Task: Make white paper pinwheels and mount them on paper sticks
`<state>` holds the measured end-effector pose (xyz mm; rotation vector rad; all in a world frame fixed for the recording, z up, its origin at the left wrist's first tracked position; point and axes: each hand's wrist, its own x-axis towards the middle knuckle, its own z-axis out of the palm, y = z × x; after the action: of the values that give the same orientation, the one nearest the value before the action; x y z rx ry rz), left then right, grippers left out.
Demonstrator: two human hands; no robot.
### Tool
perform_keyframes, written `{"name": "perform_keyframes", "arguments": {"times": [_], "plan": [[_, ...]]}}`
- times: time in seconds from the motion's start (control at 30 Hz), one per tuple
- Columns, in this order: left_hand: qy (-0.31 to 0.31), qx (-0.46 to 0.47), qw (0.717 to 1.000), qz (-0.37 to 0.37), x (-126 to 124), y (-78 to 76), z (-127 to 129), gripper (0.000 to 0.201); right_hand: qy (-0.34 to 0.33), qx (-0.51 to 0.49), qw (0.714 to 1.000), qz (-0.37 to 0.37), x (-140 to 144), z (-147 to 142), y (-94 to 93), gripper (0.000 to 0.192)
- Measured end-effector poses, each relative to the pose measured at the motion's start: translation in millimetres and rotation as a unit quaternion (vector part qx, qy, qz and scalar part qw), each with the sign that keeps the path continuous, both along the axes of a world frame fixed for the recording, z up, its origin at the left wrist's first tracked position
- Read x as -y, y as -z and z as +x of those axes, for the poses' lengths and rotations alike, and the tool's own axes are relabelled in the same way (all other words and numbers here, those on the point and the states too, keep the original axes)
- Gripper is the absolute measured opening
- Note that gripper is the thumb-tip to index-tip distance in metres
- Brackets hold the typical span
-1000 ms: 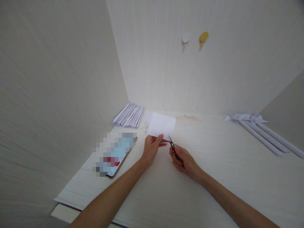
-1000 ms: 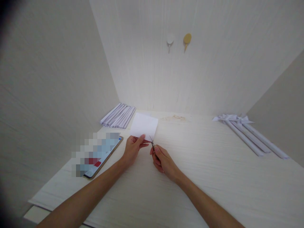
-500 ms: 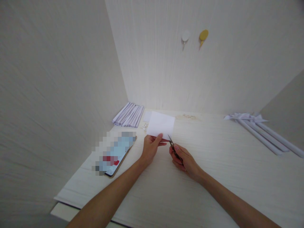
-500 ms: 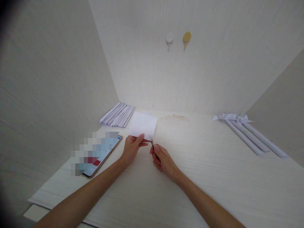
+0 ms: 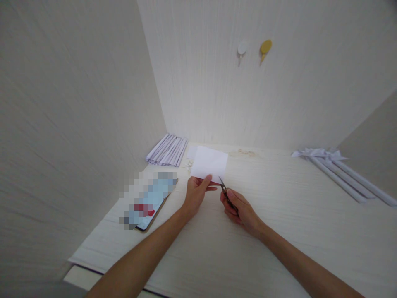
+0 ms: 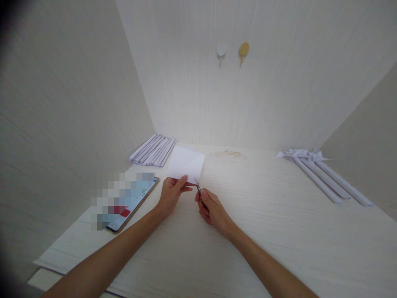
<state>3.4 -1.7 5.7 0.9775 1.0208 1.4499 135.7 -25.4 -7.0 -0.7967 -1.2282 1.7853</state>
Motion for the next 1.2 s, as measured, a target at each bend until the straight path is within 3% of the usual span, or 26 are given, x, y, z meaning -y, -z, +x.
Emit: {"name": "perform_keyframes", "arguments": {"times": [1.2], "plan": [[-0.010, 0.028, 1.000, 0.009, 0.5, 1.0, 2.0, 0.025, 0.033, 0.083, 0.995, 0.039, 6.0, -3.9, -2.3, 0.034]]}}
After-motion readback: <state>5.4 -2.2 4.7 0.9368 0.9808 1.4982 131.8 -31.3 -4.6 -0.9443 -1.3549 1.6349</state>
